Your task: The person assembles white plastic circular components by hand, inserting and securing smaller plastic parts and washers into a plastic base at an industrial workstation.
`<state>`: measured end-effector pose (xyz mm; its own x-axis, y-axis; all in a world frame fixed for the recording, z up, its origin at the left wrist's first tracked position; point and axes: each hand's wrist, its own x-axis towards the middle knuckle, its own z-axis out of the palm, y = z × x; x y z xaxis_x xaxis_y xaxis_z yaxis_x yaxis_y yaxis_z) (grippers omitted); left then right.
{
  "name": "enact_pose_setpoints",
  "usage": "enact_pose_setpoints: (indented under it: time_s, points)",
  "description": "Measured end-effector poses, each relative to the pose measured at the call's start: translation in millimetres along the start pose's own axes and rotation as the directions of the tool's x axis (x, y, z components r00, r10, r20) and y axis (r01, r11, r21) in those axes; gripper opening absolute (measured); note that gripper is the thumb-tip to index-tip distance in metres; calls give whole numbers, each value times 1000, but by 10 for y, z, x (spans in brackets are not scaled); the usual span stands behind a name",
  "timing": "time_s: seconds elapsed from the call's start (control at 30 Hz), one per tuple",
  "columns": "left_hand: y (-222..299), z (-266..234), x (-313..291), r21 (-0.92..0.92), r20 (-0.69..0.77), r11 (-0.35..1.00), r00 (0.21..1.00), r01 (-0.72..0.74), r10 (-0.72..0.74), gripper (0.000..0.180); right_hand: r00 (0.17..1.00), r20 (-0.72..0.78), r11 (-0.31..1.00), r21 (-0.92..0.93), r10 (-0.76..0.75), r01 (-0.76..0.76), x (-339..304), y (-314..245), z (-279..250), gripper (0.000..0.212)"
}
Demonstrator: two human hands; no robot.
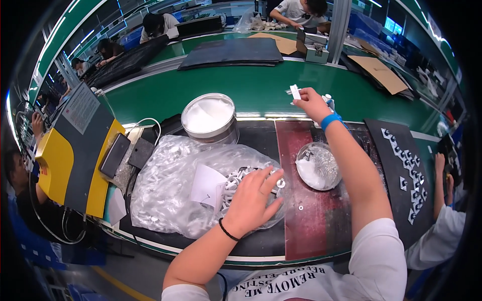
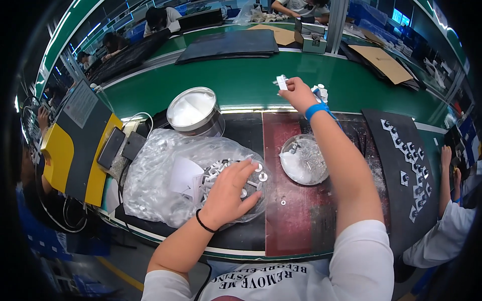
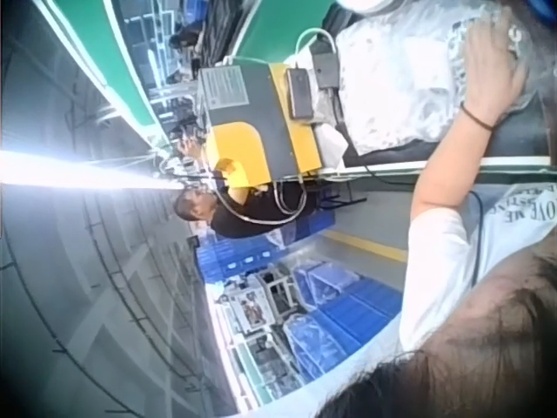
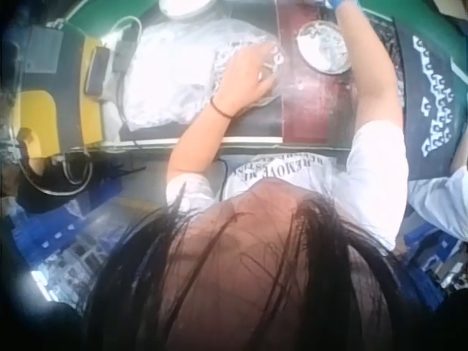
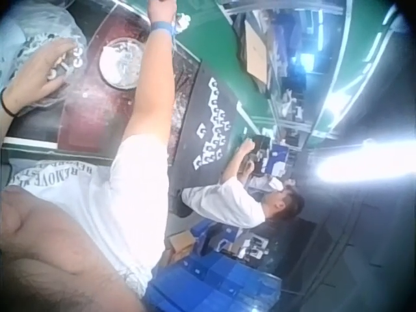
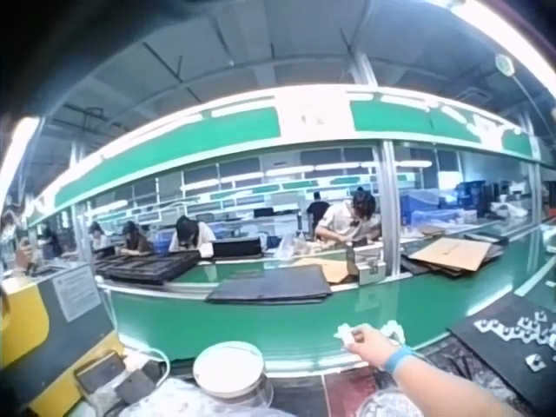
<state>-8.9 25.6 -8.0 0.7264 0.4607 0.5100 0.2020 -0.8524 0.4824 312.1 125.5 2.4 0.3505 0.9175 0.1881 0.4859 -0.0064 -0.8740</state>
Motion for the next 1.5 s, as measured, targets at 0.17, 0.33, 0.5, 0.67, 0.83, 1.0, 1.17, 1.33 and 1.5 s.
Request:
enact_pose_setpoints:
  time_s: [0.17, 0.33, 0.5, 0.67, 0.83, 1.0, 1.17, 1.33, 1.5]
  points:
    - [-26, 10, -39, -154, -245, 986, 969, -57, 18, 86, 936, 346, 667, 683, 65, -298, -1189, -915, 82, 54]
    - [-19, 55, -64, -369, -317, 910, 946, -190, 69, 121, 777, 622, 508, 640, 98, -577, -2092, -1077, 213, 48]
    - [131, 69, -41, -572, -32, 819, 996, 53, -87, 92, 809, 586, 565, 650, 53, -508, -2338, -823, 221, 46]
    - [205, 49, -49, -709, 38, 682, 975, 180, -219, 88, 958, 201, 969, 180, -206, 170, -2238, -732, -226, 36]
    - [83, 48, -158, -505, -61, 862, 994, 43, -85, 92, 967, -199, 966, -235, -157, 108, -2461, -439, -885, 31]
    - [74, 94, -146, -434, -109, 900, 994, -30, -19, 95, 925, -339, 716, -688, -173, -119, -3119, -122, -1379, 29]
    - [90, 51, -168, -364, -81, 930, 996, -52, 23, 96, 764, -620, 336, -768, -175, -546, -3786, 141, -1792, 36]
    - [95, 50, -200, -377, -72, 926, 997, -23, -4, 98, 625, -738, 235, -580, 253, -780, -4135, 173, -1928, 60]
    - [66, 81, -196, -410, -88, 911, 996, -37, 1, 100, 549, -763, 225, -501, 340, -836, -4195, 279, -1943, 58]
